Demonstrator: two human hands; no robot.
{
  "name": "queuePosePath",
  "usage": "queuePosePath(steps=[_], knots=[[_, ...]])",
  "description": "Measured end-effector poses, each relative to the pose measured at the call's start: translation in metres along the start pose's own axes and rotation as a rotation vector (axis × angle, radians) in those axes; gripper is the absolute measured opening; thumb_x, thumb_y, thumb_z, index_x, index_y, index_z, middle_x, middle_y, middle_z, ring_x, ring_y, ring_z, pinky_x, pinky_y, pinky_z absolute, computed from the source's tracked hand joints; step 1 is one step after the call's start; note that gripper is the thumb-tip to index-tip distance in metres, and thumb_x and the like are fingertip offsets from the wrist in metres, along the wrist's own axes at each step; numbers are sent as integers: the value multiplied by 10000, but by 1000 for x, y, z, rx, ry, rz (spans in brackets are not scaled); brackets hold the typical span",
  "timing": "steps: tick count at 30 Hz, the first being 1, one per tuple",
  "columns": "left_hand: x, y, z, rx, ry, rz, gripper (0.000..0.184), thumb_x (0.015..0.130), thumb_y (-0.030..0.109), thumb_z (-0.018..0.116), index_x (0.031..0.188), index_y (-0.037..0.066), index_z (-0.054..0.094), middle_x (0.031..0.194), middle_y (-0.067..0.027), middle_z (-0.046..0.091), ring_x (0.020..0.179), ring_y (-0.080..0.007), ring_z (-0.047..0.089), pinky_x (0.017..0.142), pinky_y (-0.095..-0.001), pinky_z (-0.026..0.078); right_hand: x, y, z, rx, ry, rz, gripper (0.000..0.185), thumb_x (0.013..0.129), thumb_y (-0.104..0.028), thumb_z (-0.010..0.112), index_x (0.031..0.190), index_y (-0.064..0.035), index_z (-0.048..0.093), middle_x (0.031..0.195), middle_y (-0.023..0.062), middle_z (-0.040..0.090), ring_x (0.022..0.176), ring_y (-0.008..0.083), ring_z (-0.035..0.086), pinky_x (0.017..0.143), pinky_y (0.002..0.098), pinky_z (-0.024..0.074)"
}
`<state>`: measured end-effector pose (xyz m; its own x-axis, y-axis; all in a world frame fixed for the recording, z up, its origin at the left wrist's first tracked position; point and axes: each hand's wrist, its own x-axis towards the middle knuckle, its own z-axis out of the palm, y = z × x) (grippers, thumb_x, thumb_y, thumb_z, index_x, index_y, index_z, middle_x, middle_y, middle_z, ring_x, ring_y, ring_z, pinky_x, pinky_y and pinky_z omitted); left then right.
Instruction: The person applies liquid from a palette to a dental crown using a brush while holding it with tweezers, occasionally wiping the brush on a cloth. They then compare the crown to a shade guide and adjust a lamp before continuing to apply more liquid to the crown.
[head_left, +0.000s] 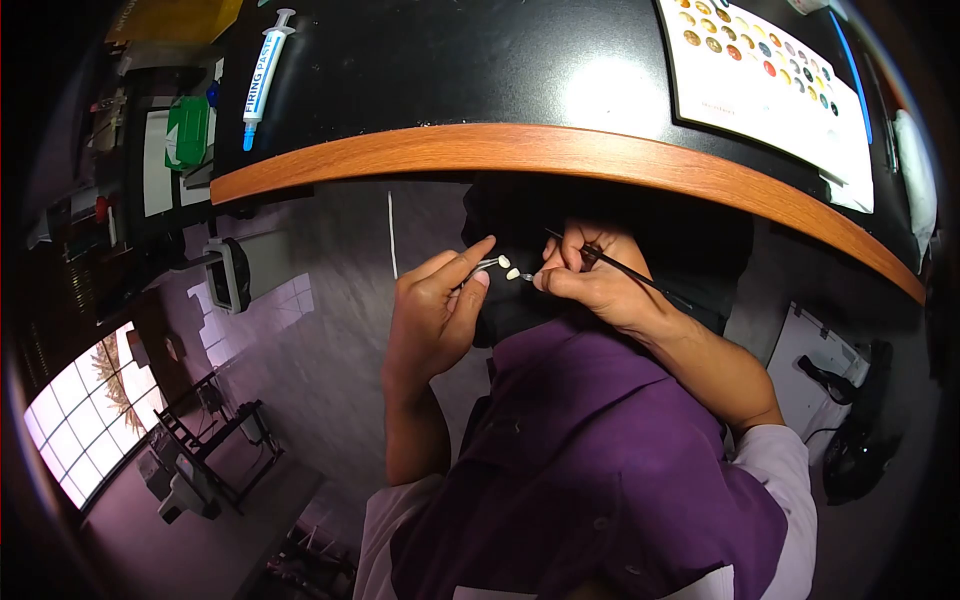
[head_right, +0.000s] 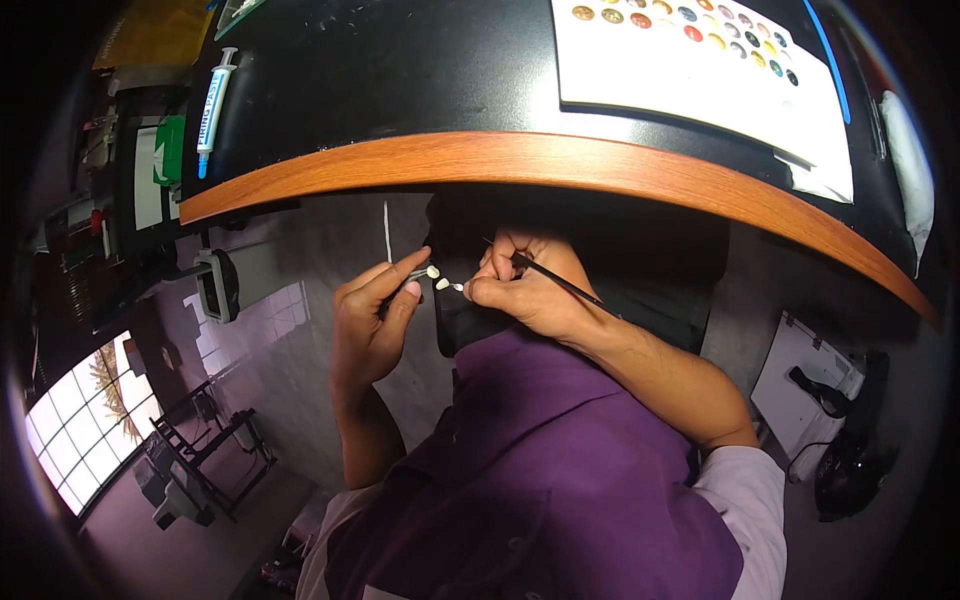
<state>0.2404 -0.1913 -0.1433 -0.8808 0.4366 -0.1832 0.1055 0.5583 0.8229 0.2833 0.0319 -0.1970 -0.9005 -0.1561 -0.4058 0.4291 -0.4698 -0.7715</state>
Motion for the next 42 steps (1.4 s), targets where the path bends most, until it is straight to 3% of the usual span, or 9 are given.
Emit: queuePosePath(steps=[12, 17, 24, 25, 27, 30, 37, 41, 42], knots=[[-8, -5, 9, -140, 174, -63, 349, 1014, -15, 636, 1353, -53, 707, 787, -29, 593, 640, -57, 475, 569, -248, 386, 0, 2, 6, -47, 51, 44, 329, 847, 62, 771, 739, -96, 503, 835, 118, 706, 894, 160, 684, 862, 331, 576], [-27, 16, 13, -502, 313, -193, 435, 1092, 70, 535, 1498, -81, 573, 899, -41, 647, 658, -26, 461, 599, -190, 367, -6, -10, 30, 164, -21, 15, 337, 891, 82, 769, 793, -84, 492, 900, 161, 769, 1132, 268, 748, 976, 391, 605], [-25, 96, -40, -447, 390, 106, 408, 1032, 81, 616, 1398, -92, 661, 909, -76, 648, 838, -119, 603, 764, -252, 470, -43, -111, 46, -121, -163, -639, 404, 814, 110, 818, 752, -90, 472, 835, 146, 769, 1056, 313, 785, 952, 437, 623], [-12, 100, -48, -360, 412, 252, 453, 1070, 169, 582, 1411, -126, 620, 852, -72, 658, 652, -45, 467, 595, -193, 363, -43, -133, 39, -193, -176, -747, 406, 811, 106, 825, 752, -90, 475, 826, 143, 770, 1041, 320, 788, 948, 441, 623], [13, 115, -65, -374, 366, 327, 441, 1055, 152, 586, 1397, -123, 628, 861, -71, 664, 654, -38, 467, 593, -192, 358, -38, -166, 25, -306, -118, -868, 397, 838, 87, 824, 760, -89, 478, 833, 164, 770, 889, 250, 770, 821, 386, 612], [49, 140, -60, -576, 242, 334, 326, 1011, 111, 658, 1273, -81, 682, 913, -64, 689, 747, -40, 545, 680, -188, 415, -38, -192, 14, -449, 18, -810, 388, 892, 79, 797, 762, -90, 473, 833, 155, 775, 730, 132, 661, 646, 302, 495], [143, 178, -22, -616, 50, 432, 33, 999, -11, 740, 1020, -35, 732, 932, -27, 725, 875, -65, 648, 816, -235, 522, -7, -216, -1, -383, 210, -897, 392, 919, 14, 824, 744, -76, 485, 840, 131, 774, 741, 82, 669, 649, 256, 538], [185, 199, -21, -605, 1, 514, 106, 992, 113, 777, 977, 12, 748, 823, 15, 717, 630, 5, 497, 567, -192, 351, -12, -247, -5, -414, 278, -882, 366, 923, -6, 826, 745, -61, 511, 822, 132, 767, 756, 81, 682, 660, 250, 548], [198, 205, -23, -570, -13, 525, 110, 989, 116, 771, 960, 12, 749, 810, 13, 717, 609, 5, 484, 551, -197, 345, -7, -252, -10, -484, 363, -1125, 344, 910, -2, 831, 767, -55, 522, 870, 143, 775, 709, 101, 682, 657, 272, 559]])
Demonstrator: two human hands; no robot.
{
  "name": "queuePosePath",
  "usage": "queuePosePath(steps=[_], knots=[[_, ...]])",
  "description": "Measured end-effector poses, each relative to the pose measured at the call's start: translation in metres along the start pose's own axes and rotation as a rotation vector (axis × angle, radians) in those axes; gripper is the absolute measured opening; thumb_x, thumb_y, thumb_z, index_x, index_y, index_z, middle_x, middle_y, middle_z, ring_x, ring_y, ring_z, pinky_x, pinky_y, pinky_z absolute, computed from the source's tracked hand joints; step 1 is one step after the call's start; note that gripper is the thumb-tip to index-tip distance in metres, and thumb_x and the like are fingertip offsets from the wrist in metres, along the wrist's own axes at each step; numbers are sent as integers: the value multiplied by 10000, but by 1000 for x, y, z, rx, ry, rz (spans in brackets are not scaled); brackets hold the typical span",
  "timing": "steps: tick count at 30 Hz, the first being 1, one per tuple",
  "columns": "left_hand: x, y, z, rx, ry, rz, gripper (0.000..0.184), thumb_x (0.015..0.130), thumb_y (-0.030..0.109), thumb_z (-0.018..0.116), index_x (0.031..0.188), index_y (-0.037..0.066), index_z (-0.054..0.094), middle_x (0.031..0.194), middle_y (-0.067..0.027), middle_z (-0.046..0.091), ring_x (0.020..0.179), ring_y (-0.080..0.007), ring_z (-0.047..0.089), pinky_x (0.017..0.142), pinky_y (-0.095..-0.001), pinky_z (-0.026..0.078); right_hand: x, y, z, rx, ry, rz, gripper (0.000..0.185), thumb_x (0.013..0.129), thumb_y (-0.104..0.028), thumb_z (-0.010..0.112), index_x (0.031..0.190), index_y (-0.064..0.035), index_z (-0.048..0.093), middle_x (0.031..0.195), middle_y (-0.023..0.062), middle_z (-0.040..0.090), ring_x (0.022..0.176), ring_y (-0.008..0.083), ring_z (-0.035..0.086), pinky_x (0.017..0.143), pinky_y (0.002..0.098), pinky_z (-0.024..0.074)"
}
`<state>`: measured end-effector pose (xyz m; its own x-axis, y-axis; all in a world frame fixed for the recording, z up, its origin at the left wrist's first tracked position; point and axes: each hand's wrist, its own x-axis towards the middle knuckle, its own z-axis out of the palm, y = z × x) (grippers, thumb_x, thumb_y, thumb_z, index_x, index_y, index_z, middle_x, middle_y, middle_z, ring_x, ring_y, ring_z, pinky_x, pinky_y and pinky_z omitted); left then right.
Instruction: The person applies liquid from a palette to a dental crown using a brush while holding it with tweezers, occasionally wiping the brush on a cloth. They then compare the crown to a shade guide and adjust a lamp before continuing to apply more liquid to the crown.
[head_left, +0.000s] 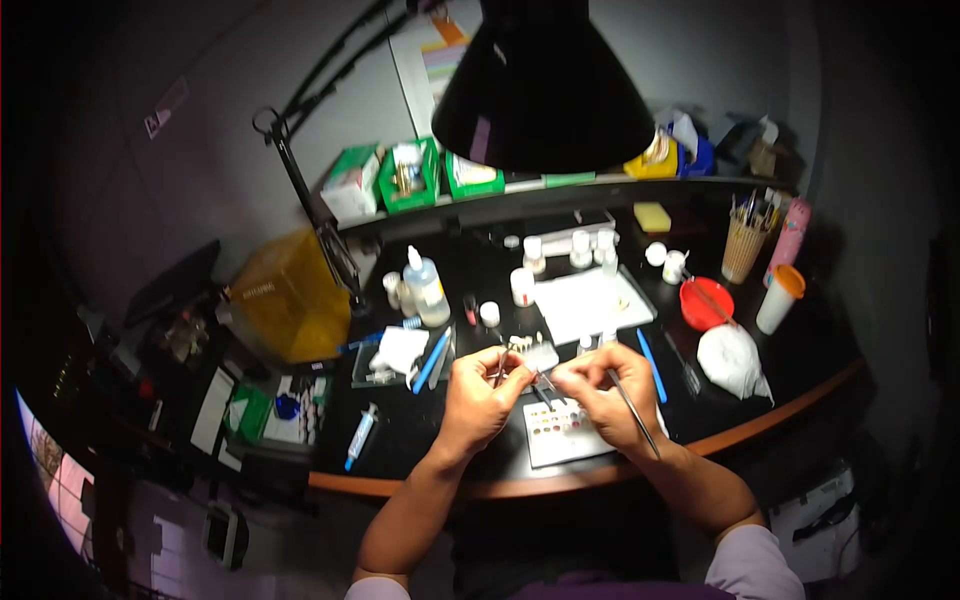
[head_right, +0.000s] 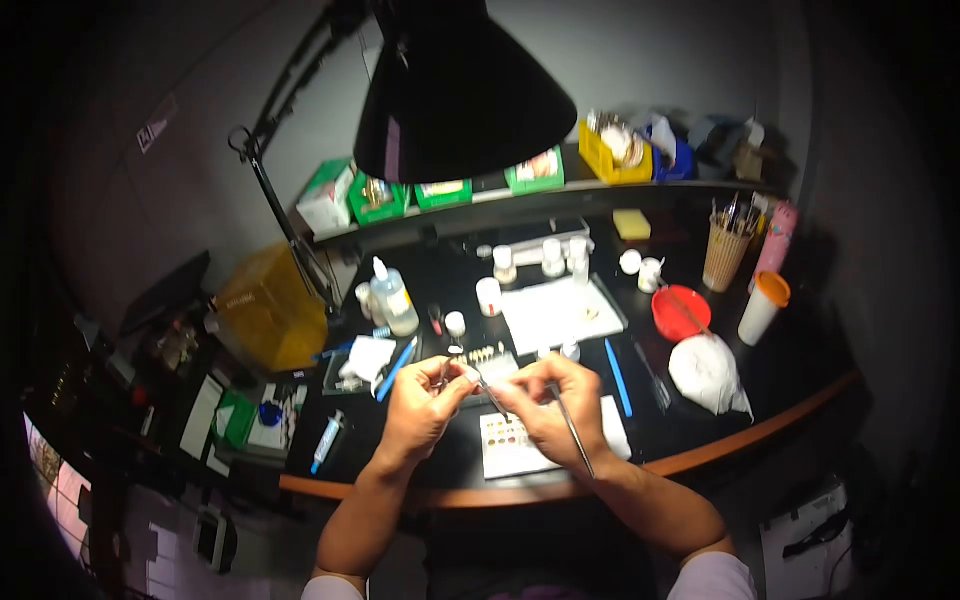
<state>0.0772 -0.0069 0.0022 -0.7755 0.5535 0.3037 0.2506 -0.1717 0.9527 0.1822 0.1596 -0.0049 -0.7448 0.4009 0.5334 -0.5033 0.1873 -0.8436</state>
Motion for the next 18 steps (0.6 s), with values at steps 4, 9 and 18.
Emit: queuePosePath(steps=[4, 9, 18], knots=[[59, -17, -15, 60, 38, 69, 94, 960, 80, 726, 918, 0, 752, 826, -49, 765, 537, 2, 463, 496, -199, 336, 51, -83, -40, -70, 182, -541, 258, 951, -43, 769, 1012, -92, 524, 1324, 212, 681, 1212, 205, 619, 1108, 365, 431], [83, -31, -42, -11, 149, -20, 130, 947, 92, 713, 874, -6, 759, 835, -83, 782, 618, -57, 592, 580, -229, 437, 154, -220, -34, -444, 228, -1108, 412, 933, -261, 812, 1217, -87, 568, 1430, 188, 610, 1399, 302, 531, 1133, 575, 427], [75, -50, -70, -147, 228, -85, 169, 996, 133, 703, 871, 21, 718, 812, -71, 749, 415, -8, 371, 384, -225, 227, 249, -246, 41, -564, 216, -1525, 563, 792, -173, 947, 1008, -104, 432, 926, 91, 599, 1033, 274, 713, 906, 411, 572]])
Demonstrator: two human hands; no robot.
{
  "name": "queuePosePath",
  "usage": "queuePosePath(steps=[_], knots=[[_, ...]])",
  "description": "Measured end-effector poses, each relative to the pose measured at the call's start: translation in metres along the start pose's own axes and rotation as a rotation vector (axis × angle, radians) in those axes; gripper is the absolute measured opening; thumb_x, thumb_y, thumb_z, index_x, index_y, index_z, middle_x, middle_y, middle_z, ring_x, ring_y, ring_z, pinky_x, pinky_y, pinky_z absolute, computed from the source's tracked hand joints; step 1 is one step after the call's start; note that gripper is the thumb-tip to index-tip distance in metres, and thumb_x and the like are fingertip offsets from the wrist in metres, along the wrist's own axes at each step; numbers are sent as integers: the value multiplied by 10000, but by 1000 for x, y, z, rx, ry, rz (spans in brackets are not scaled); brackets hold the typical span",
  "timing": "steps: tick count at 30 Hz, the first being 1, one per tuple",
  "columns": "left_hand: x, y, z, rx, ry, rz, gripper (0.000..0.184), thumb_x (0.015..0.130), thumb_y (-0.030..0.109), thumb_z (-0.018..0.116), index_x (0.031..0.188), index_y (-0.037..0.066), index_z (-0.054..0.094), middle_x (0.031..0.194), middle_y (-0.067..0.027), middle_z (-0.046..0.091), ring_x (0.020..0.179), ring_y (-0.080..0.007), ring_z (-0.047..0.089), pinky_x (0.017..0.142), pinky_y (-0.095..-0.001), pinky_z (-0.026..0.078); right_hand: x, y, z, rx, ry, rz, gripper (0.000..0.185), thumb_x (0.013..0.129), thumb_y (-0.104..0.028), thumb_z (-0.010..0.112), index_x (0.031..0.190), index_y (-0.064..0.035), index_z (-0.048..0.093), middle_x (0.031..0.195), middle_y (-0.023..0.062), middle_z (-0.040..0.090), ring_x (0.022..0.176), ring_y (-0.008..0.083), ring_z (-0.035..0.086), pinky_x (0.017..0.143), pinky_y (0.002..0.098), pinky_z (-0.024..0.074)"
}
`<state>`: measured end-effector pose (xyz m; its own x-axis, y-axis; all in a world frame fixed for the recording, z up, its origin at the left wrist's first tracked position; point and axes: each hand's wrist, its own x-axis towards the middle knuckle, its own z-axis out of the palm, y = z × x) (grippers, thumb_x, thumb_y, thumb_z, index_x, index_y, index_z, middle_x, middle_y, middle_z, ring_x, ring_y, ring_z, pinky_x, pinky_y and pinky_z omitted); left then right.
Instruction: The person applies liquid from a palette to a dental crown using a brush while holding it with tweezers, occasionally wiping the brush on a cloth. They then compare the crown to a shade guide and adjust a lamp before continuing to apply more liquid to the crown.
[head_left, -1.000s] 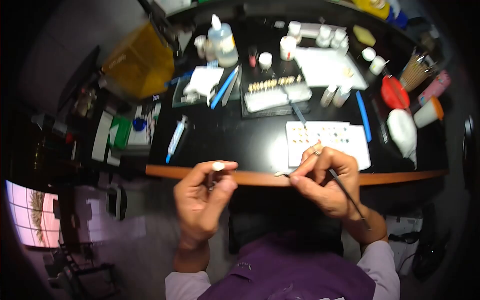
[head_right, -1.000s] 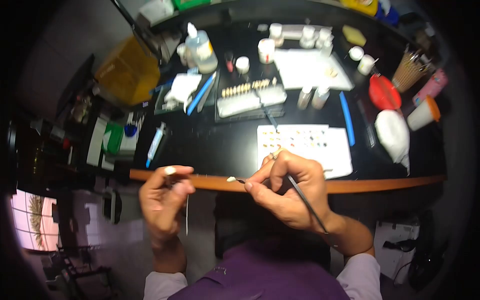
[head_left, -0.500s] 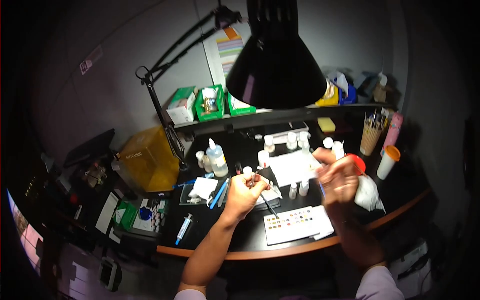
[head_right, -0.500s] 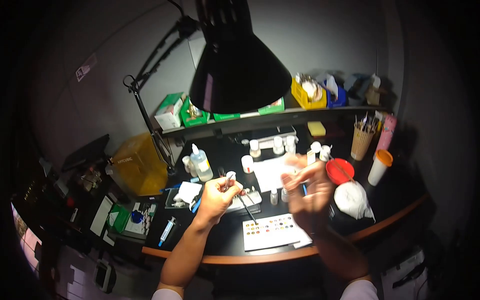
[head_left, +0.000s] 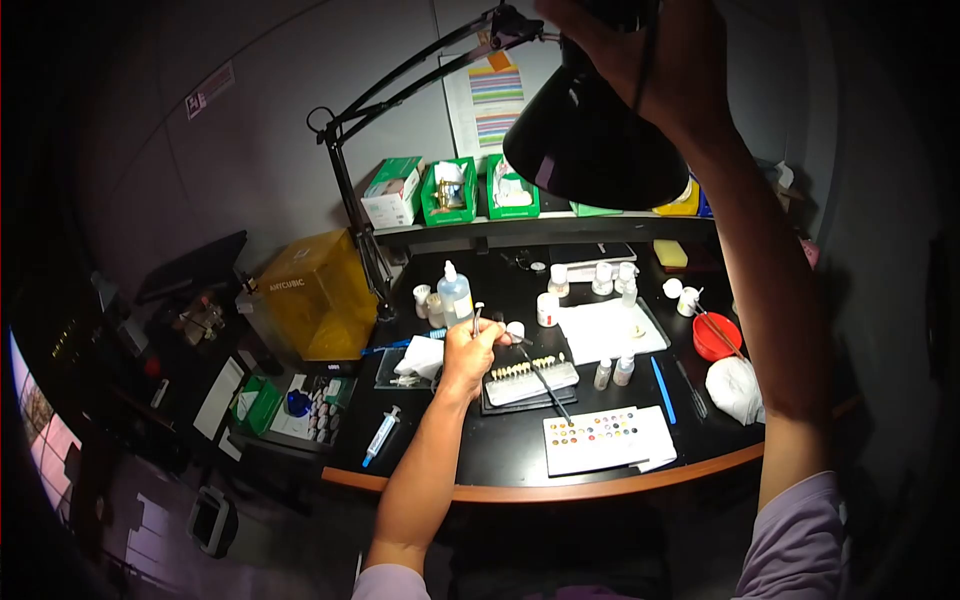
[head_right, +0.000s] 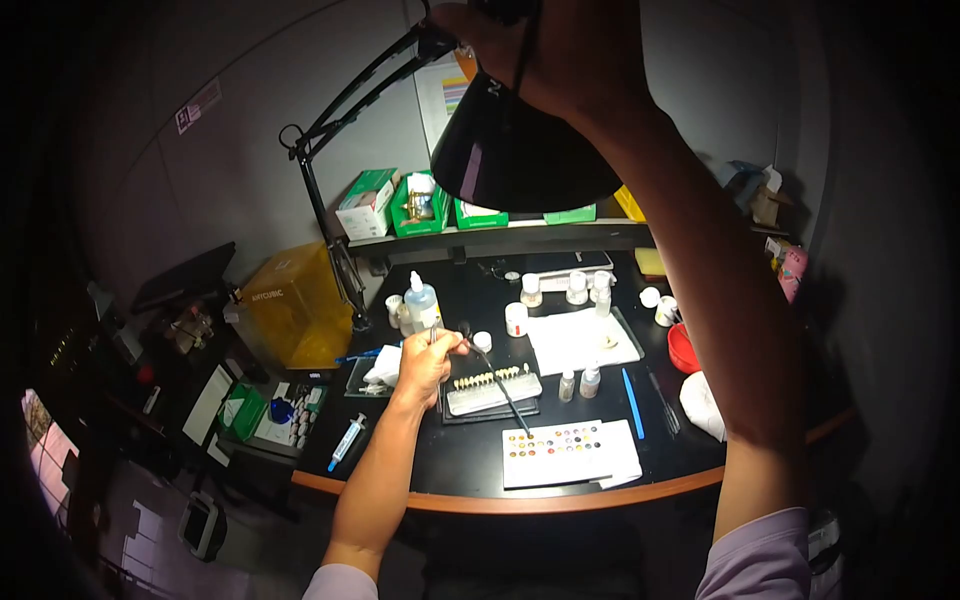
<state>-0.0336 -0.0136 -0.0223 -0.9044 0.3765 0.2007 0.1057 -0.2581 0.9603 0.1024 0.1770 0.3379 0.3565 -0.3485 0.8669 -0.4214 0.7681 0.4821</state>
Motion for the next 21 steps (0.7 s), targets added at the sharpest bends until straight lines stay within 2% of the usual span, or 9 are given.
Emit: queuePosePath(steps=[3, 5, 7, 8, 11, 15, 17, 19, 21], knots=[[2, 2, -4, -11, 9, -13, 169, 995, 128, 696, 865, 21, 715, 824, -80, 753, 413, -10, 373, 385, -225, 226, -6, -13, 5, 17, 10, 249, 557, 776, -119, 945, 991, -113, 430, 972, 113, 635, 1007, 252, 711, 878, 403, 573], [2, 6, -9, -35, 19, -45, 210, 945, 158, 733, 786, 21, 725, 746, -52, 729, 496, -45, 485, 461, -258, 330, -8, -9, 8, -4, 69, 163, 546, 756, -71, 929, 939, -97, 416, 1006, 135, 686, 947, 213, 695, 850, 381, 566], [-1, 11, 0, 141, 194, 8, 227, 915, 200, 736, 788, 11, 738, 743, -50, 724, 582, -88, 570, 537, -291, 404, -10, 14, 16, 106, 156, 33, 542, 746, -61, 924, 915, -91, 409, 1005, 137, 700, 918, 202, 683, 838, 368, 560], [-1, 10, -4, 179, 158, 33, 241, 892, 217, 727, 791, 0, 745, 770, -58, 732, 697, -128, 640, 641, -313, 467, -8, -3, 7, 53, 104, 118, 538, 741, -63, 921, 891, -88, 405, 1004, 145, 701, 927, 203, 688, 840, 359, 550], [-6, 14, -3, 190, 157, 42, 228, 900, 200, 712, 805, -4, 749, 806, -76, 746, 740, -138, 659, 696, -316, 492, -7, -7, 3, -63, 31, 186, 516, 767, -82, 920, 881, -94, 417, 1045, 167, 722, 956, 209, 686, 829, 369, 552], [-6, 15, -3, 183, 148, 26, 223, 898, 189, 700, 817, -11, 754, 833, -94, 757, 773, -152, 671, 737, -327, 505, -10, -2, -14, 183, 73, 230, 406, 867, -157, 883, 901, -90, 484, 1148, 202, 737, 1111, 218, 675, 903, 351, 527], [-4, 11, -5, 175, 140, 21, 225, 896, 191, 708, 832, -18, 760, 830, -97, 758, 756, -152, 662, 728, -328, 500, -22, -6, -42, 145, 119, 351, 344, 936, -244, 834, 945, -86, 528, 1249, 235, 721, 1239, 247, 649, 1005, 361, 494], [-1, 8, -6, 224, 132, 48, 223, 894, 188, 717, 841, -24, 759, 815, -96, 757, 732, -148, 647, 707, -317, 489, -65, 14, -82, -37, 138, 409, 256, 1017, -260, 724, 1120, -58, 606, 1388, 220, 679, 1366, 279, 603, 1103, 452, 467], [-1, 5, -4, 240, 131, 46, 218, 892, 185, 725, 847, -25, 760, 802, -97, 759, 713, -144, 633, 690, -309, 478, -112, 1, -97, 86, 279, 617, 264, 1092, -282, 524, 1137, -59, 659, 1373, 234, 705, 1321, 263, 625, 1026, 391, 454]])
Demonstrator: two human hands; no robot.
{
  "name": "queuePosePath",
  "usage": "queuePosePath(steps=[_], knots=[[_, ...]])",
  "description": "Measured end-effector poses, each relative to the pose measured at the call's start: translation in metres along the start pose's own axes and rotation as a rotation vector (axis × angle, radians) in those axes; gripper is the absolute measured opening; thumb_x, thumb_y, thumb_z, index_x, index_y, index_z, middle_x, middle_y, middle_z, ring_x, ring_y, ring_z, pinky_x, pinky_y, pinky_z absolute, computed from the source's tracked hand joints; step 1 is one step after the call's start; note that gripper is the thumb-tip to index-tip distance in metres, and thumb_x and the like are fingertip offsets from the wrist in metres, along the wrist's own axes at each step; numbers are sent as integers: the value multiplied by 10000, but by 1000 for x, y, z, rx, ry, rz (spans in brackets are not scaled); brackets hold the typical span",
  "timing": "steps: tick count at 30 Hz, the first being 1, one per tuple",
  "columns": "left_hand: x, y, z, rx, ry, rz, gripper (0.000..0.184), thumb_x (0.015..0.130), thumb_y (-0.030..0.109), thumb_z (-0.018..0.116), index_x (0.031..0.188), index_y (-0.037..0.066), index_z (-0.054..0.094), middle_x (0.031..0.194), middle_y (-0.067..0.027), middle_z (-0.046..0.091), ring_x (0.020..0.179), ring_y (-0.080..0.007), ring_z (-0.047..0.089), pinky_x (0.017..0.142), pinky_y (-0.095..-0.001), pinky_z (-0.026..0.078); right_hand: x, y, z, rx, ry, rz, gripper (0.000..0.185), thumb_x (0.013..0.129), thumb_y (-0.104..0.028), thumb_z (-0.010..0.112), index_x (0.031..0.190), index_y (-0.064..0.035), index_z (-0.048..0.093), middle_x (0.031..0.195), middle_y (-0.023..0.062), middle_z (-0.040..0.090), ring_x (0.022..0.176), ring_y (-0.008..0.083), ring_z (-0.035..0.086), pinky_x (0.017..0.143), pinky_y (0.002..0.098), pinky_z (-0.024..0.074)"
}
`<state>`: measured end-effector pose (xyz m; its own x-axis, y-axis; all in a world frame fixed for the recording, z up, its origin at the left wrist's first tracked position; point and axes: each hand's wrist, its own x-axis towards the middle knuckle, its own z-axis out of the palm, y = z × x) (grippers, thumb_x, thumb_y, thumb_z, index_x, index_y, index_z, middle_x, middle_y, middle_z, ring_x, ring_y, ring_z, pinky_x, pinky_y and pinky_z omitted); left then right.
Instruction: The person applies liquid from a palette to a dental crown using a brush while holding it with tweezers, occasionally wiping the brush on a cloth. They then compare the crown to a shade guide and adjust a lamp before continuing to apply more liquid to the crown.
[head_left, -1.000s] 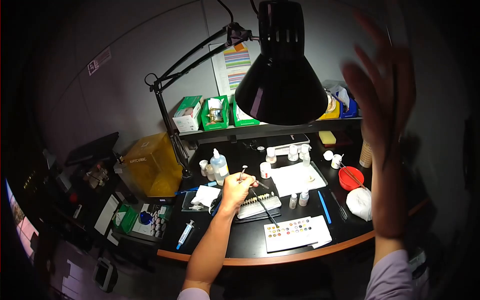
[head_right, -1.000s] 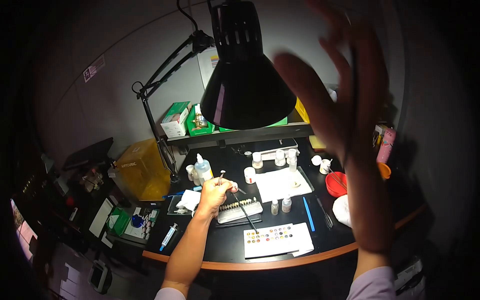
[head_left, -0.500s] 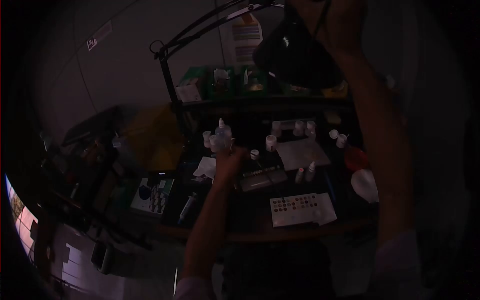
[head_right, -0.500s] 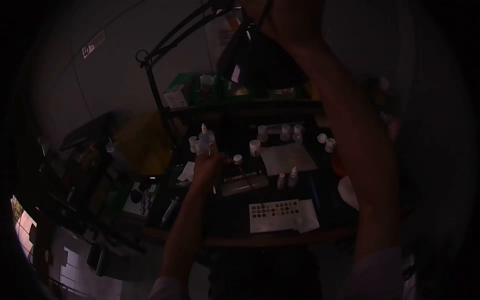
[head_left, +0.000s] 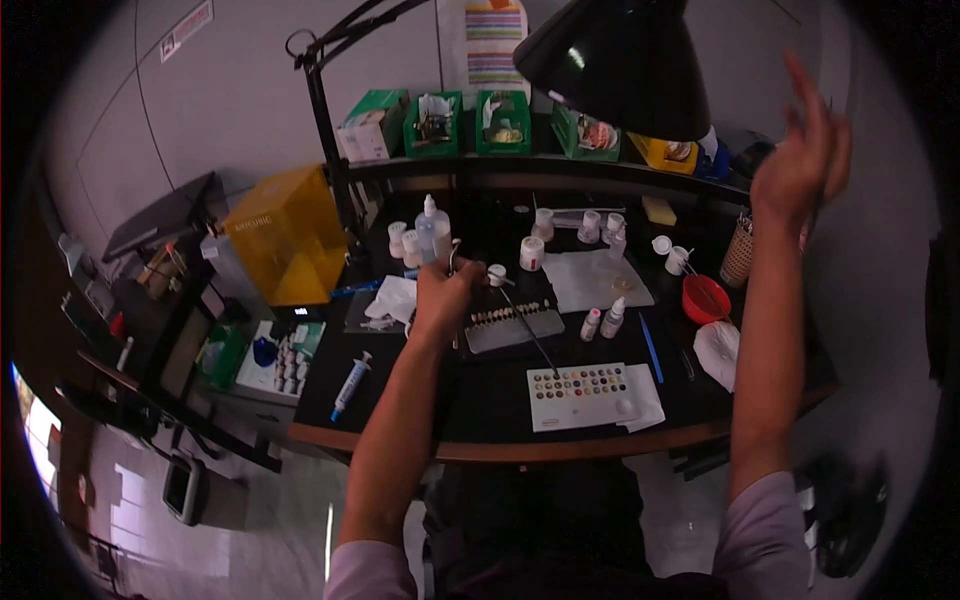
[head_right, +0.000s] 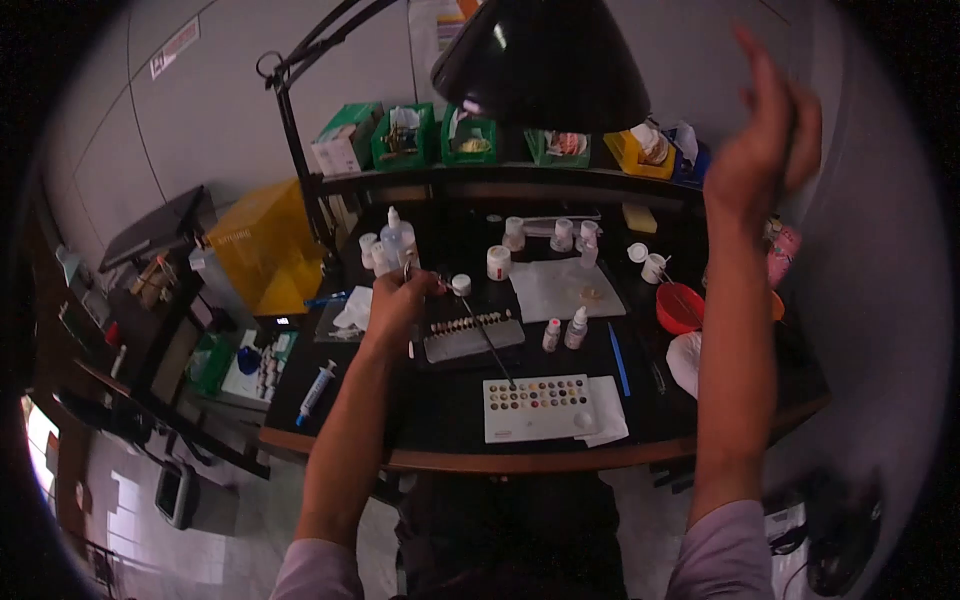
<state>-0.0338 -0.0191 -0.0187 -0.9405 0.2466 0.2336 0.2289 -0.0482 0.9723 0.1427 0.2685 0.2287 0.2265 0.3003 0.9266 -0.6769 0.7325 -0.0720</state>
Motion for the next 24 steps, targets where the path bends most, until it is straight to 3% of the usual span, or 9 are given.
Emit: queuePosePath(steps=[1, 3, 6, 7, 10, 12, 13, 15, 24], knots=[[-1, 2, 1, -4, -1, -13, 213, 891, 182, 729, 848, -24, 760, 797, -98, 762, 705, -142, 627, 683, -306, 473, -20, 6, -14, 74, 66, 103, 351, 1129, -292, 424, 1145, -60, 686, 1366, 241, 717, 1299, 255, 636, 987, 360, 447], [-5, 6, 4, -16, -3, -44, 189, 891, 162, 722, 849, -19, 758, 798, -106, 776, 699, -141, 626, 675, -305, 469, -76, 33, -45, 149, 33, 233, 411, 1133, -331, 405, 993, -46, 665, 1178, 224, 761, 941, 219, 664, 752, 300, 448], [-8, 9, 8, -50, -18, -55, 175, 893, 153, 724, 847, -13, 750, 833, -117, 790, 697, -141, 631, 674, -306, 474, -162, 49, -70, 23, -150, 372, 477, 1170, -392, 348, 933, -68, 605, 1079, 208, 788, 734, 124, 535, 671, 271, 423], [-8, 7, 10, -31, -41, -78, 104, 909, 135, 716, 930, 35, 737, 833, -64, 762, 544, -63, 451, 516, -262, 320, -186, 49, -73, -12, -206, 392, 499, 1176, -414, 345, 939, -64, 612, 1065, 178, 792, 705, 101, 509, 653, 259, 423], [-12, 11, 14, -30, -53, -70, 166, 913, 154, 717, 837, 9, 743, 819, -89, 772, 687, -133, 620, 681, -305, 479, -217, 25, -72, -104, -447, 428, 547, 1171, -375, 389, 930, -28, 736, 913, 76, 764, 712, 102, 553, 656, 292, 465], [-12, 9, 12, -2, -100, -76, 178, 926, 172, 712, 842, 20, 749, 798, -66, 756, 664, -122, 602, 642, -301, 467, -226, 11, -70, -81, -614, 472, 475, 1143, -334, 465, 957, -26, 776, 855, 86, 732, 719, 158, 615, 657, 325, 494], [-12, 4, 15, 50, -91, -8, 180, 942, 204, 727, 880, 35, 746, 790, -32, 743, 534, -54, 431, 501, -269, 322, -226, 8, -67, -63, -669, 367, 391, 1111, -280, 519, 961, -27, 776, 845, 102, 723, 725, 194, 642, 659, 336, 505], [-16, 10, 19, 12, -106, -62, 192, 970, 202, 725, 916, 19, 745, 768, -33, 722, 516, -48, 413, 485, -259, 302, -227, 0, -62, -70, -787, 293, 173, 1012, -113, 629, 981, -21, 773, 837, 144, 708, 718, 270, 669, 650, 352, 520], [-37, 23, 38, -169, -245, -93, 157, 974, 124, 727, 866, 10, 728, 816, -77, 758, 499, -30, 404, 452, -240, 268, -256, -22, -46, -4, -853, 552, 134, 996, -87, 728, 1073, 12, 774, 772, 87, 753, 658, 112, 697, 611, 290, 534]])
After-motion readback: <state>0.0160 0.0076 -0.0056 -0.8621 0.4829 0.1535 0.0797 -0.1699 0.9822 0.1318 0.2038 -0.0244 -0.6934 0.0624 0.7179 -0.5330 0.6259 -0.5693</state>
